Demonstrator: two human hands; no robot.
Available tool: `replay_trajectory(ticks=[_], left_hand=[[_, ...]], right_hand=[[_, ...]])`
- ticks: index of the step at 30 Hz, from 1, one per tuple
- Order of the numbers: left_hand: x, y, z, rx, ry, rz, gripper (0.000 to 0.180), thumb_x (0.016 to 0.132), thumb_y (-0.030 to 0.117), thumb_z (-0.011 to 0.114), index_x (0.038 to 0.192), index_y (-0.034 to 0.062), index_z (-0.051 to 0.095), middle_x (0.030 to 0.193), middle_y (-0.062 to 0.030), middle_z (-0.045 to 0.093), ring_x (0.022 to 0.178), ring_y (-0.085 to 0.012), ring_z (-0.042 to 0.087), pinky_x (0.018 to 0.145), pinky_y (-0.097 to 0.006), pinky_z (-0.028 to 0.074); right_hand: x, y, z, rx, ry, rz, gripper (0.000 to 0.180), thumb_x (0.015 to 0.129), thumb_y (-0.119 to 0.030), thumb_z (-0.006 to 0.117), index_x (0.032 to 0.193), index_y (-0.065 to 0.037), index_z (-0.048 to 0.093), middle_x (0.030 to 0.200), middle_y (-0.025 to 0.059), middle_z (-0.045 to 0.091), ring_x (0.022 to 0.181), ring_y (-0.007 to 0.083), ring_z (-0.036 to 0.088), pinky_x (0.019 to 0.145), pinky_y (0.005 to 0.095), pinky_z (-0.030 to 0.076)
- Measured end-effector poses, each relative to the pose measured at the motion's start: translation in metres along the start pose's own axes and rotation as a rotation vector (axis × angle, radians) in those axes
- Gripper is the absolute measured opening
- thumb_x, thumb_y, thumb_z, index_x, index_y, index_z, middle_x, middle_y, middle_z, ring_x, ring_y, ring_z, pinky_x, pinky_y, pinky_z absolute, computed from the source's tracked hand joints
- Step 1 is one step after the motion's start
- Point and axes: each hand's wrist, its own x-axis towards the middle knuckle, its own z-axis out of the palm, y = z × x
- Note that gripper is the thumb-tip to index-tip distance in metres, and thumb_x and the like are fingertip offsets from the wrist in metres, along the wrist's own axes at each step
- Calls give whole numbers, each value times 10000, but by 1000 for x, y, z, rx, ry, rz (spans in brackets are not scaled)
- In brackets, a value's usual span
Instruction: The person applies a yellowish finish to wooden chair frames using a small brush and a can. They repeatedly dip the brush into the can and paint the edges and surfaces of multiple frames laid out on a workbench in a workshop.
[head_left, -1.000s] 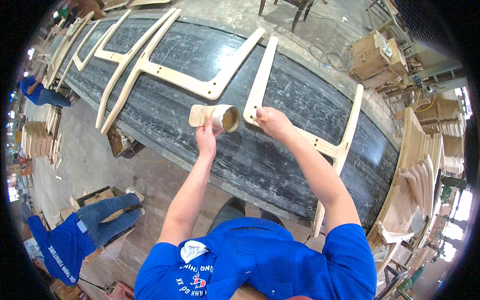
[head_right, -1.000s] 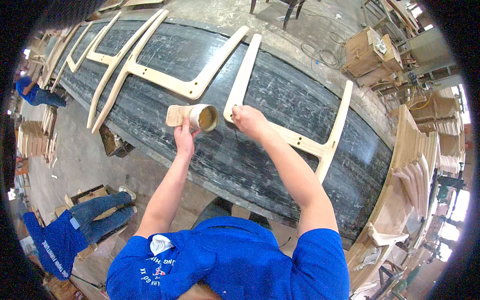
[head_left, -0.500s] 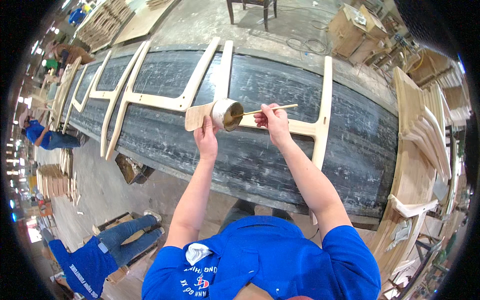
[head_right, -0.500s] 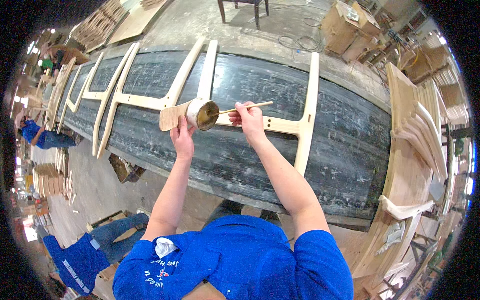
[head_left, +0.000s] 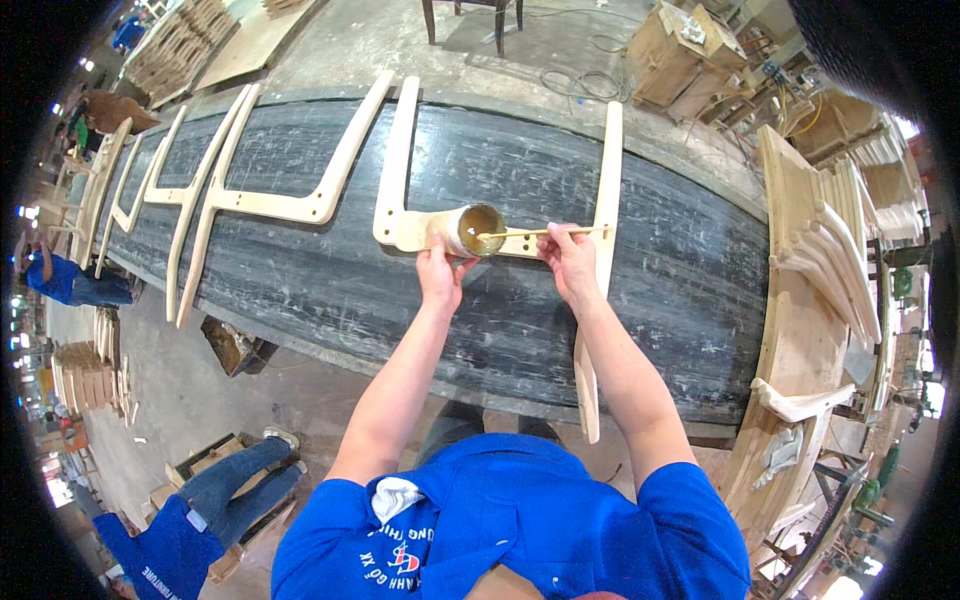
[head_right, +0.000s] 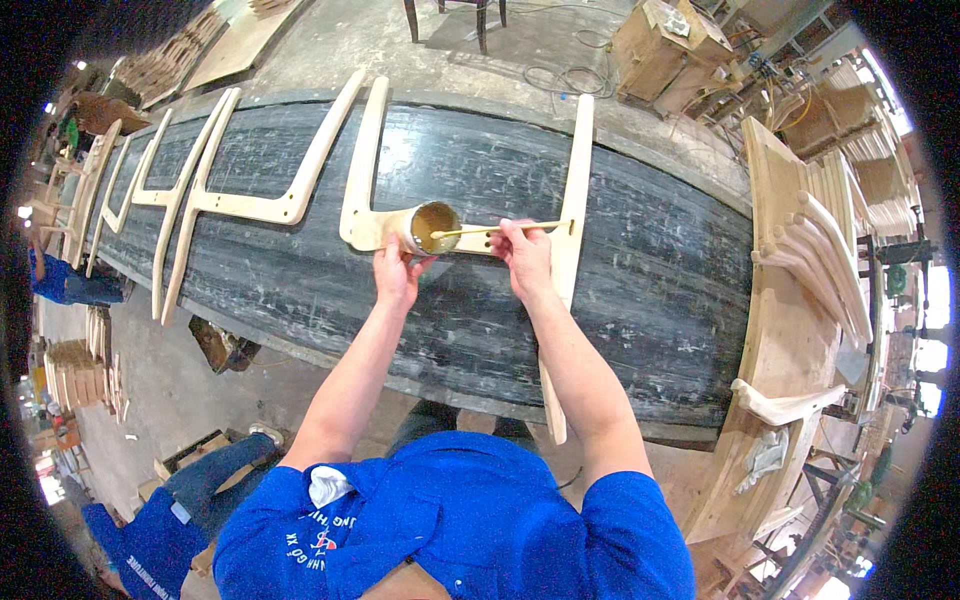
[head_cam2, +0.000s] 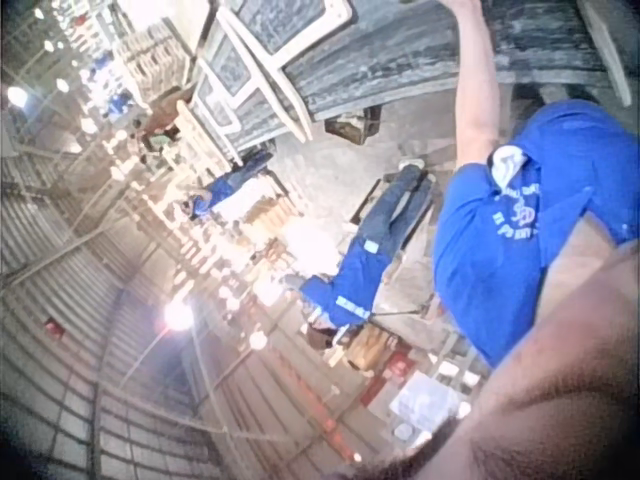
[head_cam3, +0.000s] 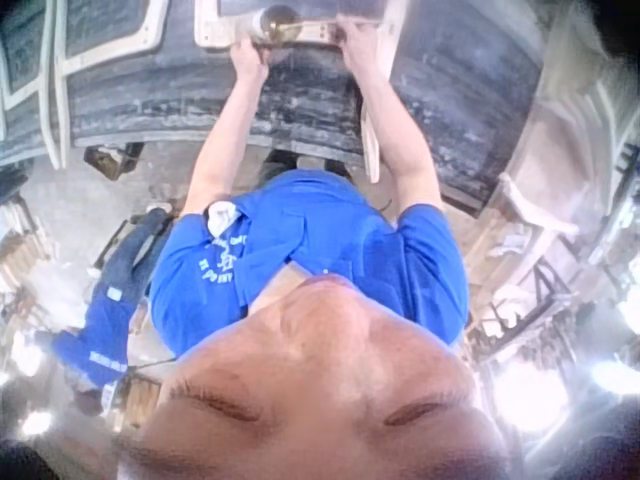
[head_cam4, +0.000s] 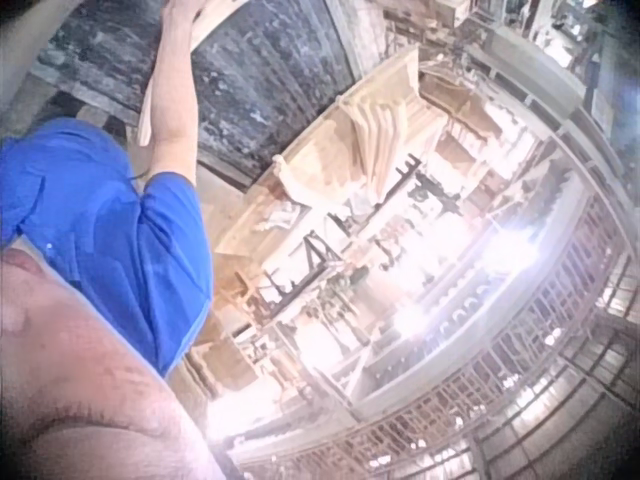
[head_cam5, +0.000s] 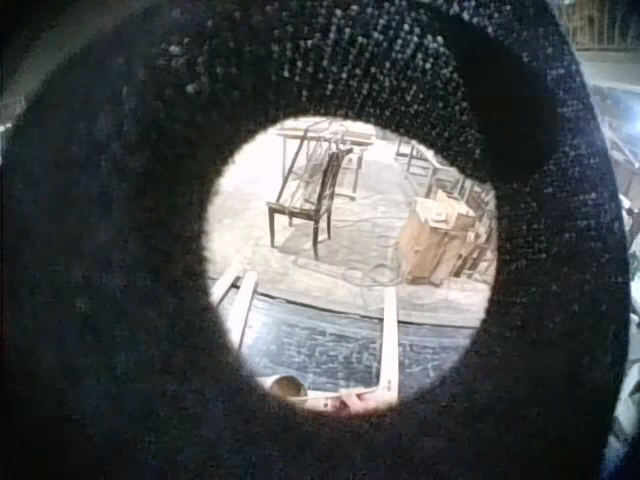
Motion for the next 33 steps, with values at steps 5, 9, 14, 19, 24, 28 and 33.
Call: replay_trajectory(ticks=[5, 9, 14, 19, 24, 28, 33], left_hand=[[10, -30, 13, -14, -35, -160, 350, 959, 328, 401, 1186, 64, 434, 1142, -94, 529, 1002, -223, 558, 714, -453, 559], [17, -38, -6, 23, 73, -147, 353, 965, 324, 380, 1194, 59, 423, 1159, -107, 520, 1026, -242, 556, 731, -471, 554], [10, -30, -34, -74, 79, -100, 361, 963, 326, 390, 1218, 71, 405, 1179, -102, 493, 1062, -243, 524, 741, -483, 549], [-3, -21, -47, -122, 158, -94, 361, 971, 315, 363, 1266, 107, 370, 1227, -106, 462, 1112, -269, 500, 791, -521, 522], [-14, -18, -60, -123, 160, -70, 377, 968, 316, 369, 1262, 79, 366, 1230, -105, 452, 1120, -282, 490, 826, -542, 504], [-20, -19, -69, -117, 137, -18, 375, 968, 315, 371, 1263, 83, 365, 1234, -111, 445, 1129, -277, 481, 824, -538, 507], [-28, -19, -80, -120, 188, -28, 370, 966, 318, 378, 1256, 86, 370, 1227, -104, 455, 1123, -269, 486, 810, -531, 513]], right_hand=[[2, -1, -25, 57, 266, 125, 192, 875, -258, 595, 824, -88, 522, 712, 64, 603, 604, 130, 579, 502, 269, 470], [13, -23, -35, -288, 130, -212, 183, 873, -215, 598, 797, -71, 514, 689, 67, 613, 596, 117, 596, 500, 246, 468], [15, -28, -25, -890, -42, -468, 206, 864, -190, 600, 778, -21, 519, 617, 58, 577, 556, 107, 533, 509, 267, 420], [13, -26, -20, -1228, -109, -526, 212, 843, -180, 619, 779, -13, 506, 573, 99, 507, 529, 180, 502, 516, 311, 401], [20, -17, -17, -1223, -243, -607, 197, 838, -167, 622, 777, -19, 506, 588, 122, 512, 535, 234, 518, 518, 326, 412], [27, -21, -19, -1238, -239, -603, 194, 835, -164, 626, 774, -20, 510, 589, 117, 519, 536, 230, 526, 515, 322, 414], [36, -26, -19, -1212, -248, -612, 188, 830, -168, 630, 776, -27, 518, 593, 121, 525, 538, 221, 534, 517, 324, 416]])
